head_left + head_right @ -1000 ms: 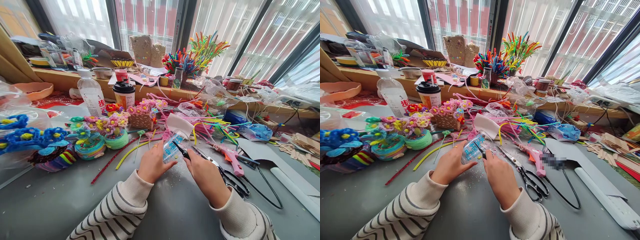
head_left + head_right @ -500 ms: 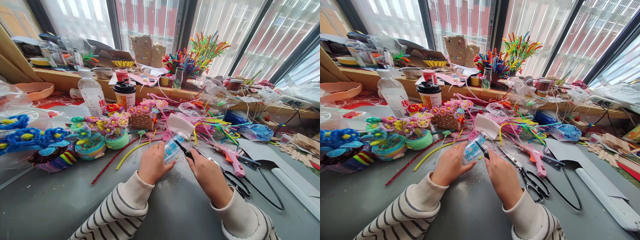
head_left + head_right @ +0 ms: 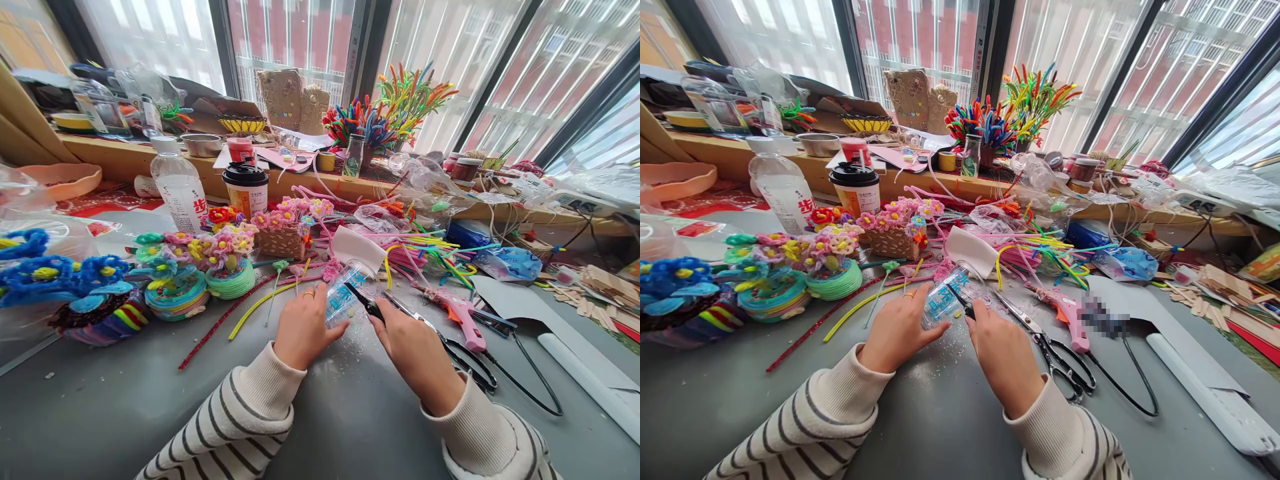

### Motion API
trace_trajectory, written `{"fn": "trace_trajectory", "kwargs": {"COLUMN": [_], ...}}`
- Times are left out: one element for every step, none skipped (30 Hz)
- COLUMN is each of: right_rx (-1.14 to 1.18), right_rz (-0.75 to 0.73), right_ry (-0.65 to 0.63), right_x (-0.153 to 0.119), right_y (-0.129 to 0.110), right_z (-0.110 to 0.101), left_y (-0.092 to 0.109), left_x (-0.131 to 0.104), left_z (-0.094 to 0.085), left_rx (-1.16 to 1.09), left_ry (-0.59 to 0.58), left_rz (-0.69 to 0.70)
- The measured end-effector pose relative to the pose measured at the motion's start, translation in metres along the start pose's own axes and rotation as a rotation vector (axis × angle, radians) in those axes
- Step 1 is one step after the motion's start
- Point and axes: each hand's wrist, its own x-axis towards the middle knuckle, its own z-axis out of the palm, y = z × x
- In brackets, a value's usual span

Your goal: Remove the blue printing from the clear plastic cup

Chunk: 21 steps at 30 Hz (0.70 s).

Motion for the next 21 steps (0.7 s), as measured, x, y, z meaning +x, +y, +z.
{"fn": "trace_trajectory", "kwargs": {"right_rx": [0.002,0.004,0.005,0.007,0.009,0.010,0.010,0.010,0.009,0.006,0.002,-0.003,-0.008,-0.011,-0.012,-0.011,-0.011,-0.012,-0.014,-0.019,-0.024], "right_rz": [0.001,0.003,0.004,0.003,0.002,0.001,0.001,0.000,-0.001,0.000,0.000,0.001,0.004,0.007,0.011,0.014,0.019,0.028,0.037,0.046,0.052], "right_ry": [-0.005,-0.009,-0.012,-0.013,-0.012,-0.011,-0.009,-0.010,-0.014,-0.020,-0.028,-0.035,-0.041,-0.047,-0.052,-0.059,-0.067,-0.076,-0.086,-0.095,-0.104], "right_x": [0.0001,0.0003,0.0004,0.0006,0.0008,0.0010,0.0012,0.0014,0.0016,0.0017,0.0018,0.0020,0.0020,0.0021,0.0021,0.0020,0.0019,0.0017,0.0015,0.0013,0.0013], "right_y": [0.0001,0.0003,0.0005,0.0008,0.0010,0.0012,0.0013,0.0014,0.0013,0.0011,0.0007,0.0003,-0.0002,-0.0008,-0.0014,-0.0022,-0.0029,-0.0038,-0.0048,-0.0059,-0.0071], "right_z": [-0.0001,-0.0001,-0.0001,-0.0001,-0.0001,-0.0002,-0.0004,-0.0007,-0.0012,-0.0018,-0.0025,-0.0033,-0.0042,-0.0050,-0.0058,-0.0066,-0.0071,-0.0075,-0.0076,-0.0076,-0.0074], "left_y": [0.0001,0.0003,0.0004,0.0005,0.0004,0.0003,0.0001,-0.0001,-0.0003,-0.0005,-0.0006,-0.0007,-0.0006,-0.0005,-0.0003,0.0000,0.0002,0.0005,0.0007,0.0009,0.0011], "left_x": [-0.0001,-0.0003,-0.0005,-0.0007,-0.0009,-0.0010,-0.0009,-0.0008,-0.0005,-0.0002,0.0002,0.0005,0.0007,0.0007,0.0006,0.0004,0.0001,-0.0002,-0.0004,-0.0005,-0.0005], "left_z": [0.0000,0.0000,0.0000,0.0000,0.0000,0.0002,0.0004,0.0006,0.0008,0.0010,0.0010,0.0009,0.0007,0.0003,-0.0001,-0.0005,-0.0009,-0.0013,-0.0017,-0.0020,-0.0023], "left_rx": [0.001,0.004,0.007,0.012,0.018,0.026,0.034,0.040,0.043,0.042,0.038,0.032,0.025,0.023,0.021,0.021,0.021,0.023,0.024,0.025,0.025], "left_ry": [-0.001,-0.002,-0.004,-0.005,-0.005,-0.004,-0.001,0.003,0.007,0.011,0.013,0.013,0.012,0.010,0.010,0.008,0.007,0.006,0.004,0.003,0.003], "left_rz": [0.000,0.000,0.000,0.000,-0.002,-0.003,-0.004,-0.004,-0.003,-0.001,0.001,0.003,0.004,0.002,0.002,0.001,0.000,-0.001,-0.003,-0.002,0.000]}}
